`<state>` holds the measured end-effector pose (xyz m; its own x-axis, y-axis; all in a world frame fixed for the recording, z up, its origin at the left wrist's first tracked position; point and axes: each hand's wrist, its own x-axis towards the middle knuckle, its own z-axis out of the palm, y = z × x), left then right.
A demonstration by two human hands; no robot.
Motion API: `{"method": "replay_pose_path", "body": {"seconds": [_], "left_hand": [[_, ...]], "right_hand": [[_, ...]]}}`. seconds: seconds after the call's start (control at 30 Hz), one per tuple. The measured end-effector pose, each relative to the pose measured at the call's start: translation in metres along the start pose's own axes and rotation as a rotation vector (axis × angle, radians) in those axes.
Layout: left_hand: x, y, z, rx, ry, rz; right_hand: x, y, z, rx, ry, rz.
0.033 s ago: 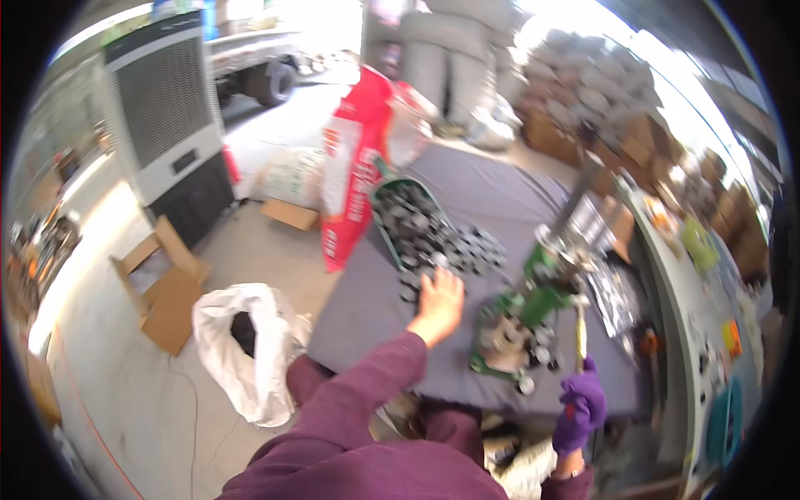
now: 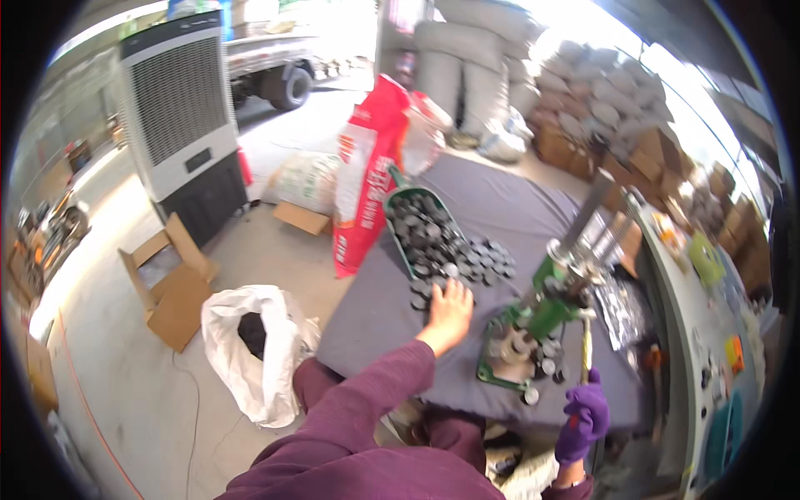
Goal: The person places round pads one by one into a manual press machine, pulls down the lever to press them, and sets the pressed pads aside on the table.
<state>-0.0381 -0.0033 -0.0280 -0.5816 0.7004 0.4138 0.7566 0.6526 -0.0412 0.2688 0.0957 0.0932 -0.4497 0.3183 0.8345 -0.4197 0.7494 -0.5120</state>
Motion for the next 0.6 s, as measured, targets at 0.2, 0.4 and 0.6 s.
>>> {"method": "replay_pose_path", "body": {"seconds": [0.2,0.4,0.6], "left_hand": [[-0.025,-0.010,-0.002,-0.125,0.455,0.195],[-0.043,-0.028,-0.025,-0.572,0.342,0.234],[-0.057,-0.033,-0.031,-0.570,0.230,0.030]], "right_hand": [[0.003,0.002,0.008,0.038,0.030,0.022],[0.016,0.015,0.015,0.102,-0.089,0.018],[0.017,0.012,0.001,0.077,-0.123,-0.009]]}}
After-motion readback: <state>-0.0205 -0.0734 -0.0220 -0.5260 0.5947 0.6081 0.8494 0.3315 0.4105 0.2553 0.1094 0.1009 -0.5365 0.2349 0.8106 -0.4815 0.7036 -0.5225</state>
